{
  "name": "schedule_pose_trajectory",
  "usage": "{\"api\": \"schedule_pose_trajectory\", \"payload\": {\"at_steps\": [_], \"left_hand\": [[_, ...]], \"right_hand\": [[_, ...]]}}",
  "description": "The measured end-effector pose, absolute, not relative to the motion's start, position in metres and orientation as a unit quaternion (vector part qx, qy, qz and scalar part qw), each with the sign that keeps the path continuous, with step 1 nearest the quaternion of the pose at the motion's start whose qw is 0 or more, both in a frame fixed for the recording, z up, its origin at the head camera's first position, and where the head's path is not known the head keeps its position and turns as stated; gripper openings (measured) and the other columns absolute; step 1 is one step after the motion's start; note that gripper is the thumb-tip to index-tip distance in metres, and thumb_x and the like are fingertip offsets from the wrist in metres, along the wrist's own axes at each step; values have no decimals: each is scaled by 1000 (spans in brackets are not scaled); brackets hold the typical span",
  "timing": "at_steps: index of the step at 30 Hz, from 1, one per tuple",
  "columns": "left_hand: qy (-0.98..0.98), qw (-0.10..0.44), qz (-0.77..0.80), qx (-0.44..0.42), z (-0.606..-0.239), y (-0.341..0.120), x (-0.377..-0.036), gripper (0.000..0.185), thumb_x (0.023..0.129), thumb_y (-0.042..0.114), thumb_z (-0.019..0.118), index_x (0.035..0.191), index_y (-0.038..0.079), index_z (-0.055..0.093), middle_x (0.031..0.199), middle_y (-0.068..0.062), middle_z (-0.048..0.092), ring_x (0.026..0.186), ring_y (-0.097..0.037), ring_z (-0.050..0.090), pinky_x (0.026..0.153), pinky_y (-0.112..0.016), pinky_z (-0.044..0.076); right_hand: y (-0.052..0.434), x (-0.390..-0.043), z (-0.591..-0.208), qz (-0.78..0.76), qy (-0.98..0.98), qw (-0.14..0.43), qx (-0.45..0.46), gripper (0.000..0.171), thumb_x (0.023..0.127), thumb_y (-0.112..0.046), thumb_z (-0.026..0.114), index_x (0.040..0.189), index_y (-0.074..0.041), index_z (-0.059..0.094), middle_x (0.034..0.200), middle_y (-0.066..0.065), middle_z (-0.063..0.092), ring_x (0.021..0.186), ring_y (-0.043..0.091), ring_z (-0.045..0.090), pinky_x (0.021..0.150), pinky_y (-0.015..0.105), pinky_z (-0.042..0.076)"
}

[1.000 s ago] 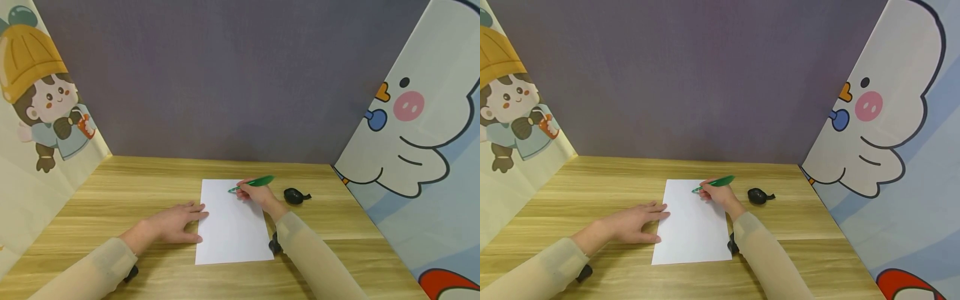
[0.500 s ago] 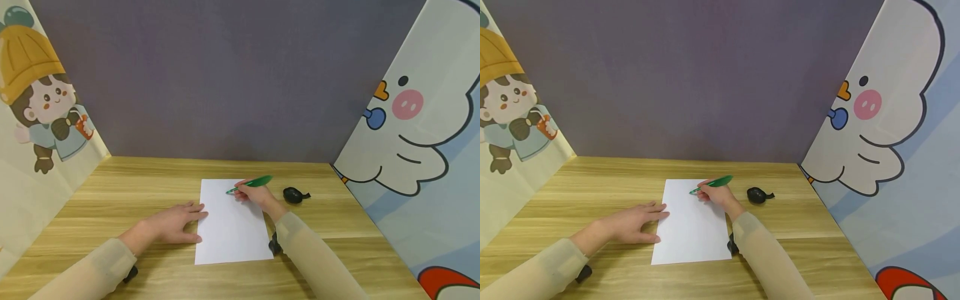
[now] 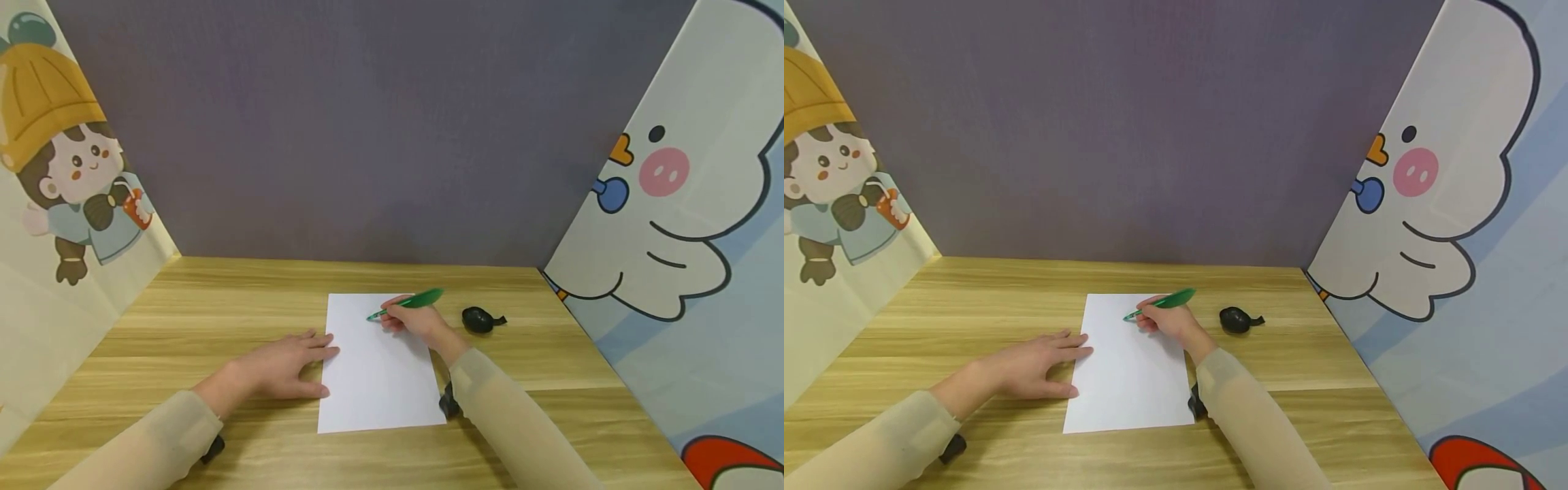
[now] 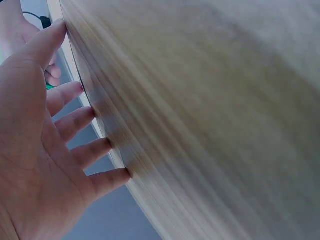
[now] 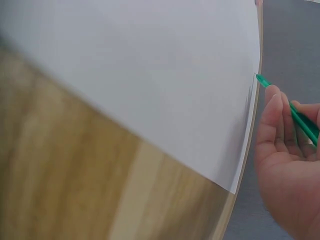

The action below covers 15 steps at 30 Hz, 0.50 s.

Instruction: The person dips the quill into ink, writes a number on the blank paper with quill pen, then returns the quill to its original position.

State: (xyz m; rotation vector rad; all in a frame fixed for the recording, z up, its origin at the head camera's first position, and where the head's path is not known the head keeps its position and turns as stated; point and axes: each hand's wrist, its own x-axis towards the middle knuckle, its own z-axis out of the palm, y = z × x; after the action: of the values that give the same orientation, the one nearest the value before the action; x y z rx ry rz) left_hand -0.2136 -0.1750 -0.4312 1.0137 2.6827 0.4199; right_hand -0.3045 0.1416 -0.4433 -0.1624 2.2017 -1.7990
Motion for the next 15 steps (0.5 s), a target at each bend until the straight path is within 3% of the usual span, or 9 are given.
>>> {"api": "schedule_pose_trajectory", "payload": {"at_steps": [15], "left_hand": [[919,120,143,348,-430,-174,-212,84,101,67,68,165,15,52,177,-15,40,163,-53,32,130,-71,33]], "right_hand": [[140,-300,-443,-613,772,155,-65,32,110,-14,65,132,7,74,109,15,85,83,9,77,75,23,61]]}}
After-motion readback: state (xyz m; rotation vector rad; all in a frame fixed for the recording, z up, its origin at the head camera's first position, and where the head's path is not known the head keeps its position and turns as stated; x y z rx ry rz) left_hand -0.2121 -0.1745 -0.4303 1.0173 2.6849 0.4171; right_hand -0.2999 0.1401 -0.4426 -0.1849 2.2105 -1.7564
